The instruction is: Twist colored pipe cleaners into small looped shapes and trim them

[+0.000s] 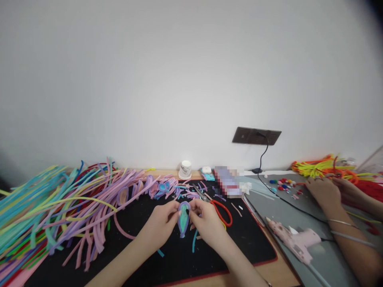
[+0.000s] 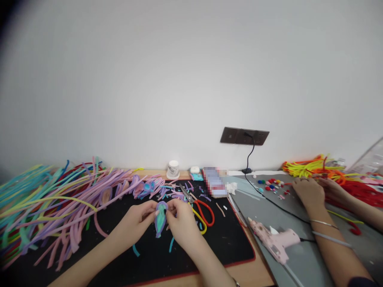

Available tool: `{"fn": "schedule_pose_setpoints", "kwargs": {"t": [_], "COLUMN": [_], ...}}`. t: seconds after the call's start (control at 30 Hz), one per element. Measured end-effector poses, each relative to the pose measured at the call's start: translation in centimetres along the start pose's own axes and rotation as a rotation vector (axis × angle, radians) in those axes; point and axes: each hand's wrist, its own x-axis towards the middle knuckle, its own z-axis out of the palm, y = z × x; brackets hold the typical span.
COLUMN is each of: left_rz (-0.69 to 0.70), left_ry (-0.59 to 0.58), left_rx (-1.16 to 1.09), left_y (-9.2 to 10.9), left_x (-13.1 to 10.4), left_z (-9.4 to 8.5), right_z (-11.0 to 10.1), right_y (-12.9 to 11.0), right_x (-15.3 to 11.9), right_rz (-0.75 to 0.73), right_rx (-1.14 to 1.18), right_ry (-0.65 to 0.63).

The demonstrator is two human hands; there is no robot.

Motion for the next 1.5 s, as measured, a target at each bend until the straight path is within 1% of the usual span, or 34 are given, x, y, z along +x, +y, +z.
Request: {"fn": "schedule_pose_setpoints", "kwargs": {"t": [0.17,0.33,0.43,0.53,0.63,0.87,1.1,1.2,1.3,1.37,1.4,1.5], "left_rz": [0.004,0.0,0.006,0.008,0.011,-0.008,-0.016,-0.014,-0.033,-0.054,-0.064,-0.069], "left_ry": [0.019,0.015,0.018,0.033,0.048,0.051,0.094,0.088,0.008,-0.047,-0.057,-0.035], "left_rx": [-0.003,-0.028,-0.013,0.012,0.037,0.137,0.241,0.157,-0.043,-0.137,-0.155,-0.145], "left_y": [-0.2,-0.3,-0.3,-0.3,-0.4,-0.4,-0.2,-0.6,-1.0,-1.3,-1.4,-1.7], "left_x": [0.1,0.2,0.3,0.3,0.3,0.8,0.8,0.8,0.7,0.5,0.4,0.4], "left_z": [0.3,0.4,0.5,0.5,0.5,0.7,1.0,0.9,0.5,0.3,0.2,0.2], "right_z": [-0.1,-0.1,0.0,0.3,0.5,0.9,1.3,1.2,1.1,1.2,1.2,1.4], "right_y": [0.0,0.5,1.0,1.4,1.7,1.6,1.3,1.3,1.4,1.5,1.5,1.6], "right_x": [0.3,0.3,0.6,0.9,1.3,1.4,1.4,1.6,1.9,2.0,2.1,2.1], "right_rz": [-0.019,-0.016,-0.084,-0.164,-0.2,-0.206,-0.226,-0.2,-0.147,-0.135,-0.134,-0.133], "right_rx": [-0.07,-0.008,-0.02,-0.047,-0.056,-0.102,-0.205,-0.138,-0.026,0.002,0.006,0.019], "right_ry": [0.034,0.009,0.04,0.092,0.128,0.177,0.212,0.189,0.157,0.149,0.146,0.117]}}
